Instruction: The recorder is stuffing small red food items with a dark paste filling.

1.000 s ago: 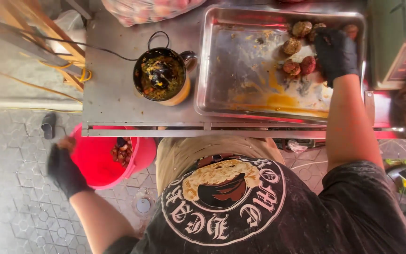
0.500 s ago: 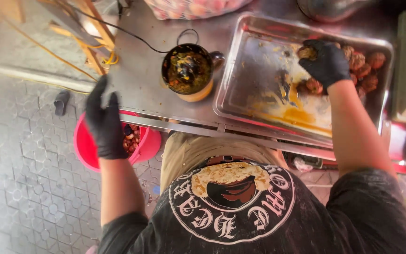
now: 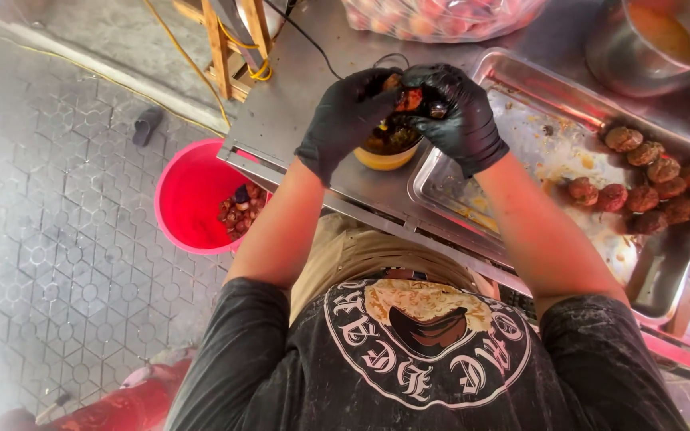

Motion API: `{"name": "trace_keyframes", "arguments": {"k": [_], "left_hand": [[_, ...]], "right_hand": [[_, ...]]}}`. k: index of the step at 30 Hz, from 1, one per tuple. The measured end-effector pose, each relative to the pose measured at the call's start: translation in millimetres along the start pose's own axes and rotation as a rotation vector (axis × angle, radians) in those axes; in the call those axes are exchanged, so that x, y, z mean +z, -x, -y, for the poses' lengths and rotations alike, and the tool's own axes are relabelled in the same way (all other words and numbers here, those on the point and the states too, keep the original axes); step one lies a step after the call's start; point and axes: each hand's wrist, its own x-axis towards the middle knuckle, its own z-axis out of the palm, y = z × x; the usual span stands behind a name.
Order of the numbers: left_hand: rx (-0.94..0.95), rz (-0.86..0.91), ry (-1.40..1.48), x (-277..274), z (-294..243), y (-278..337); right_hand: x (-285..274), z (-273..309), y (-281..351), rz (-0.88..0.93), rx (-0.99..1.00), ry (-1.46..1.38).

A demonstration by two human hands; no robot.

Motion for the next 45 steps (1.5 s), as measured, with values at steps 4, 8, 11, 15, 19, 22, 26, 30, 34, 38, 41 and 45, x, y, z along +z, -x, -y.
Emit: {"name": "trace_keyframes", "arguments": {"k": [4, 8, 11, 15, 19, 22, 26, 30, 34, 38, 41, 45], "left_hand": [[-0.074, 0.027, 0.17, -13, 12, -1], [-0.097, 0.101, 0.256, -15, 7, -8], [-0.059, 0.165, 0.184, -17, 2, -10], [0.145, 0.326, -0.036, -29, 7, -20], [0.181, 0.39, -0.231, -36, -13, -19], [0.328, 0.373, -0.531, -42, -14, -22], [0.58, 0.348, -0.842, -48, 1, -26], [0.602, 0.313, -0.801, -49, 10, -27], [0.538, 0.282, -0.788, -35, -3, -14], [0.451, 0.222, -0.731, -26, -6, -1], [0.507, 0.142, -0.817, -23, 3, -6], [0.581, 0.081, -0.908, -22, 4, -10]], "right_hand": [[4, -31, -4, 0.074, 0.057, -0.218], [4, -58, 1, 0.09, 0.243, -0.554], [1, -70, 6, 0.093, 0.293, -0.654], [-5, -72, 5, 0.117, 0.28, -0.605], [-7, -81, 0, 0.135, 0.24, -0.67], [-11, -75, -5, 0.197, 0.181, -0.563], [-6, -76, 1, 0.237, 0.101, -0.358], [5, -96, 14, 0.123, 0.684, -1.252], [7, -78, 18, 0.28, -0.019, -0.161], [22, -98, 38, 0.147, 0.264, -0.462], [23, -84, 36, 0.055, 0.186, -0.507], [17, -64, 27, 0.03, 0.193, -0.316]]}}
